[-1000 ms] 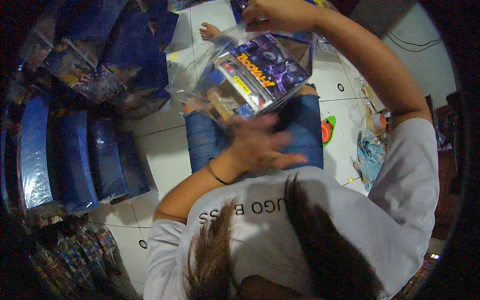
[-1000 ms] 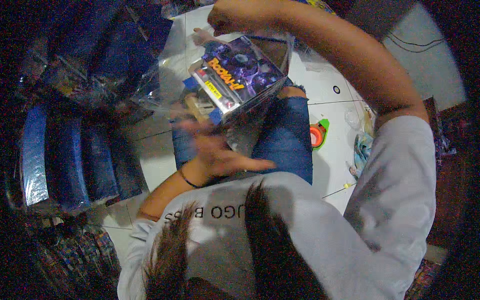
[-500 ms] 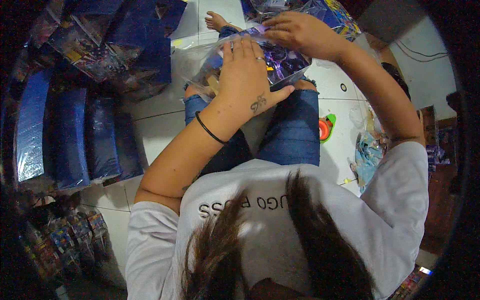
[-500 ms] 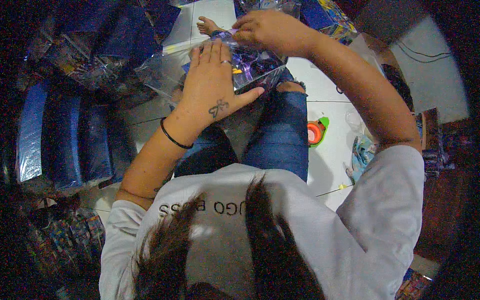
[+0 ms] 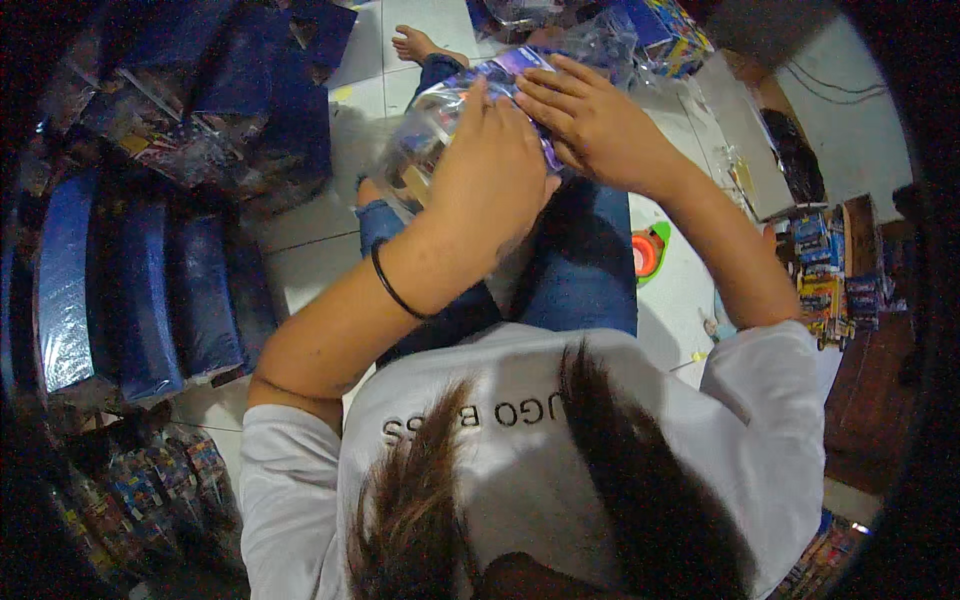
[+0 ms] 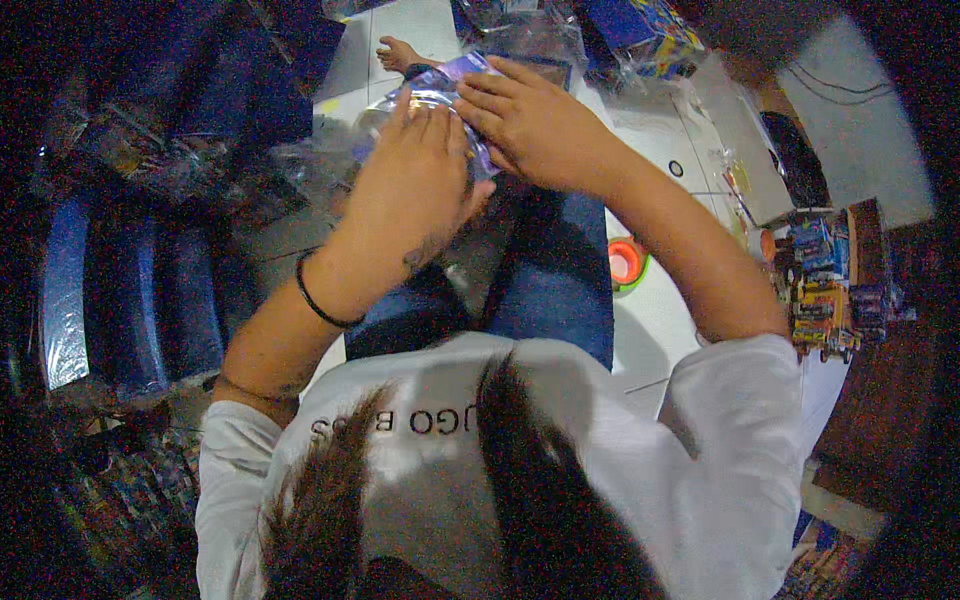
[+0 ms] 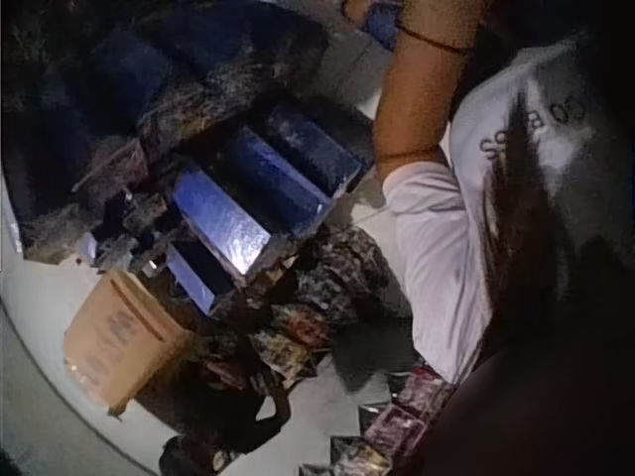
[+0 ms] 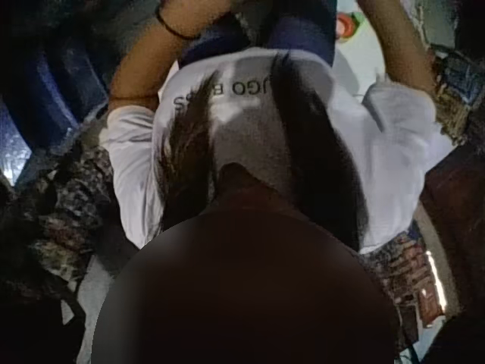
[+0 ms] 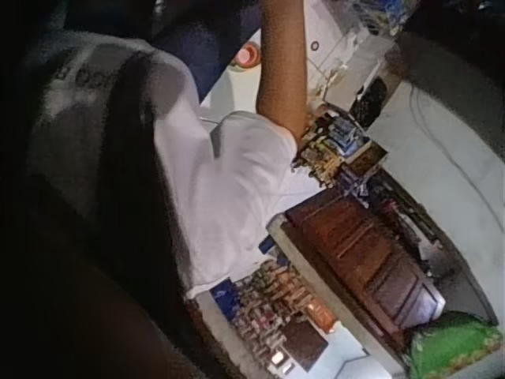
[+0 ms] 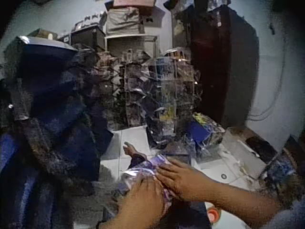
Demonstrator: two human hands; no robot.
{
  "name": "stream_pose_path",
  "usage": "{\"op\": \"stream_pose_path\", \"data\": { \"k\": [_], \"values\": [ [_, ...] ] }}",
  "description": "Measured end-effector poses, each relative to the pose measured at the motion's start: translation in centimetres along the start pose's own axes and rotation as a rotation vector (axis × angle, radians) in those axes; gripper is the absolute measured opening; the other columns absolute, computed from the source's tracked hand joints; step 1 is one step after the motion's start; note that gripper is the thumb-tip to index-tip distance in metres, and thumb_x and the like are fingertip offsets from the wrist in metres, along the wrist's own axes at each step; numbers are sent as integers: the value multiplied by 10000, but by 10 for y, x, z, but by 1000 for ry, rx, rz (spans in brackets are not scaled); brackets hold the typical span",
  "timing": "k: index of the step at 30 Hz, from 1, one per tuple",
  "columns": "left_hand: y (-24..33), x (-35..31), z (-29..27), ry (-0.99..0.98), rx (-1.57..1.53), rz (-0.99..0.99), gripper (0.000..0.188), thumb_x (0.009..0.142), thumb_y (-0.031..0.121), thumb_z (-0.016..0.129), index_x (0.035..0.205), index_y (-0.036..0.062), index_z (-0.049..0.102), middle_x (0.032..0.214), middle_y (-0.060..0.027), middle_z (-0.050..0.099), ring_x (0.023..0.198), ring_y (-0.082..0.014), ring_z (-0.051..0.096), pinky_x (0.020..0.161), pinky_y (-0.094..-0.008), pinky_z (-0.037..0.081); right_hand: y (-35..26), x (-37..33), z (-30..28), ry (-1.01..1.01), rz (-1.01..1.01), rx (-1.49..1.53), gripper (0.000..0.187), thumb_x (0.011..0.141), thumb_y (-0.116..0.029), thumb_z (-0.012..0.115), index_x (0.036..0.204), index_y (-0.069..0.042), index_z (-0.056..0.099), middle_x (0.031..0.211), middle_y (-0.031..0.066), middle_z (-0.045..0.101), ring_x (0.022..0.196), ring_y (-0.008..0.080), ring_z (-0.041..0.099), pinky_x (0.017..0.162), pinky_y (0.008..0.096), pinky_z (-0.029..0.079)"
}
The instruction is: The person sits on the floor and repeatedly wraps wooden toy trucks in clear plastic bags. They use a handheld tape dispenser to seal the bags after placing the toys inside. The person handles multiple toy units one at a time, placing each wrapped toy aside.
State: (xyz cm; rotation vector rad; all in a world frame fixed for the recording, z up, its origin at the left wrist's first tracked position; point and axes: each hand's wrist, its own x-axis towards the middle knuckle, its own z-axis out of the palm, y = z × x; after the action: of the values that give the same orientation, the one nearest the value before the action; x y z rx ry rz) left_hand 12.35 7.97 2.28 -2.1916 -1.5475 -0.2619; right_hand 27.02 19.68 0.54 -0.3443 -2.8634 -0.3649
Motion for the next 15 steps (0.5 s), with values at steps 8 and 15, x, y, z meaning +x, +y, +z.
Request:
{"op": "stream_pose_path", "data": {
  "k": [8, 15],
  "values": [
    [4, -29, 40, 117, -114, 56, 486, 811, 288, 611, 1091, -109, 582, 1119, -221, 579, 1083, -346, 523, 1030, -453, 360, -34, -235, 170, 36, 1876, -25, 1026, 647, -574, 750, 1324, 98, 372, 1337, 301, 402, 1260, 410, 384, 1027, 475, 327],
    [3, -29, 39, 202, -224, 12, 393, 790, 214, 606, 1037, -92, 602, 1104, -185, 555, 1086, -322, 504, 1019, -444, 367, -47, -338, 262, 250, 2379, 595, 653, 738, -487, 690, 1021, 97, 615, 988, 199, 668, 864, 297, 656, 696, 393, 510]
  ]
}}
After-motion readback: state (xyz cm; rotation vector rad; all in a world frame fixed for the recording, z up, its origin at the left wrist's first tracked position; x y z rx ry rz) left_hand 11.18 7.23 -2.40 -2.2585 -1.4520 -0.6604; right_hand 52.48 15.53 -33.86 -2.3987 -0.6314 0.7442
